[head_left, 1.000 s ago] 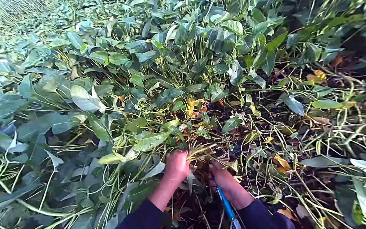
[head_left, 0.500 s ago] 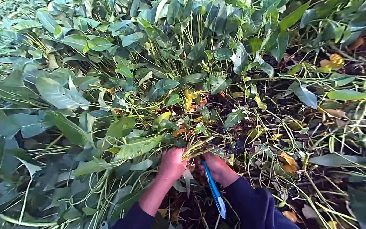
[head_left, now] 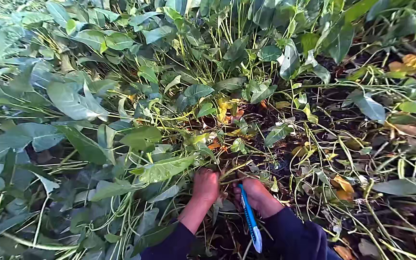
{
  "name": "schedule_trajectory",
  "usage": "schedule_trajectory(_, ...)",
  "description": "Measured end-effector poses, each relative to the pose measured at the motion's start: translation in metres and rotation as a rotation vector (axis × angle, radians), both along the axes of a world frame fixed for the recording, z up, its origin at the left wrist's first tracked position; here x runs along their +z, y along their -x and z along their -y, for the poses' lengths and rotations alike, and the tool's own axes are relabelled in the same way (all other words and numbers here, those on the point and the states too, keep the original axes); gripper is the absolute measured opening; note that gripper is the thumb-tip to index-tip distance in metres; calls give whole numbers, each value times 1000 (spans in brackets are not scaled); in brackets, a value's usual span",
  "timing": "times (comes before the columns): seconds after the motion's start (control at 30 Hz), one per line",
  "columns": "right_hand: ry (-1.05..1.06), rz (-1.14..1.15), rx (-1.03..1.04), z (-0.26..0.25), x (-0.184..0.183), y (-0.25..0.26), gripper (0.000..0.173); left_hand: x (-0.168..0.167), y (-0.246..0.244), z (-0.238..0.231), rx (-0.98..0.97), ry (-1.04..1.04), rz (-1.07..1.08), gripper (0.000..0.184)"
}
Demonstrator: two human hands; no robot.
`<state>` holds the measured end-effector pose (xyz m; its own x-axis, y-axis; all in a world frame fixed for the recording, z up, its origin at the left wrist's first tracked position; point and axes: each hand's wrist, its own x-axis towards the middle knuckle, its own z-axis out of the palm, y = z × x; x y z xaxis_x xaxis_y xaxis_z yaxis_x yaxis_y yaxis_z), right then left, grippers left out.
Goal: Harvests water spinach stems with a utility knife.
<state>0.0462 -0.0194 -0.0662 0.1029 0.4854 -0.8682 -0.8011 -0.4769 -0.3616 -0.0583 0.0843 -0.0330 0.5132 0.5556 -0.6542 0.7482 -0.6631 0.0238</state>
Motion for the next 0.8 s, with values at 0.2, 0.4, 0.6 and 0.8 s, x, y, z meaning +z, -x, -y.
schedule_trajectory(0.2, -30, 5, -37, -6, -7, 1, 42, 12, 1, -3, 113, 190, 62, 39)
schedule_trajectory(0.4, -28, 139, 163, 2, -6, 1, 36, 23, -1, -4, 151, 114, 89, 30)
schedule_trajectory(0.6, -62, 118, 161, 10, 7, 5, 36, 32, -8, -23, 268, -128, 197, 37)
schedule_trajectory(0.8, -39, 11, -52, -24, -6, 7, 36, 4, -13, -13, 143, -155, -28, 33)
